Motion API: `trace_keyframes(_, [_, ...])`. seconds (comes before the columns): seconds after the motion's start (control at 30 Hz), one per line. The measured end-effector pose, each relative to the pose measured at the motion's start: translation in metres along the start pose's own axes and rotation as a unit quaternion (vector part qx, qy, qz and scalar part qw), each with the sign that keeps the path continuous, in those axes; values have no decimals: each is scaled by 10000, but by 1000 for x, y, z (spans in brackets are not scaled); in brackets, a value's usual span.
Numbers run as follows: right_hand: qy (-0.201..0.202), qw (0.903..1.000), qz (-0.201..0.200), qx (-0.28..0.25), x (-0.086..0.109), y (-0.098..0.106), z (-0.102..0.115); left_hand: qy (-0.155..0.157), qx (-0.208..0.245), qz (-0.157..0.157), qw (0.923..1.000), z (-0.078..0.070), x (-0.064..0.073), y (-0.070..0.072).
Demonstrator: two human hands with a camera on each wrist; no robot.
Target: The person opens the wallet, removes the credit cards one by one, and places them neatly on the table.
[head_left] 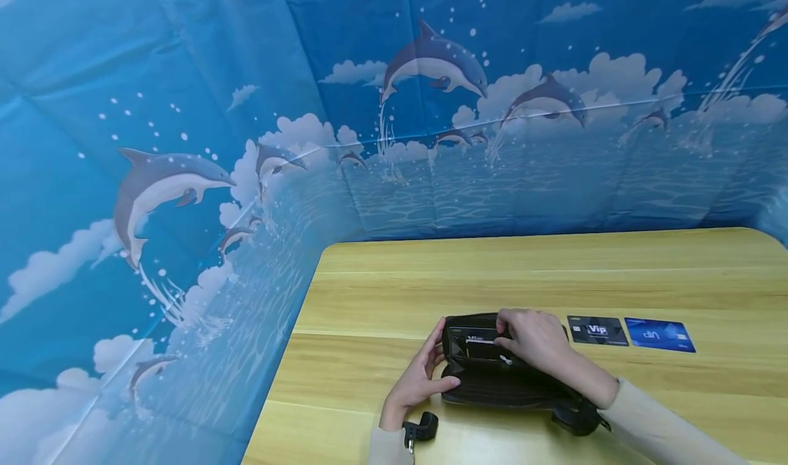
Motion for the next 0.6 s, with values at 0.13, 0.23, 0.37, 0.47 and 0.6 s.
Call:
trace_keyframes(0.13, [-18, 10000, -30, -1, -1, -3, -3, -59, -26, 7, 10000, 5, -1, 1])
trace_keyframes(0.23, [-68, 9999, -82, -22, -1, -4, -3, -85, -55, 8, 9999, 4, -1, 1])
trace_keyframes(0.37, [-100, 9998, -162, -74, -2, -4, -4, -78, -88, 0, 9999, 3, -2, 1])
trace_keyframes(0.47, [-74, 9998, -155, -128, -3, -4, -4, -45, -99, 0, 9999, 4, -2, 1])
trace_keyframes(0.6, [-60, 9997, 14, -218, -3, 0, -3, -105, -108, 26, 9999, 5, -4, 1])
Point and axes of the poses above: each hand's wrist, its own x-axis away from the middle knuckle, its own y-axis out of the back of the hand, z = x × y, the point moved 2 cm from there along -x, towards the middle knuckle, and after that the axes turned 11 degrees about -x, right-handed, at the moved point
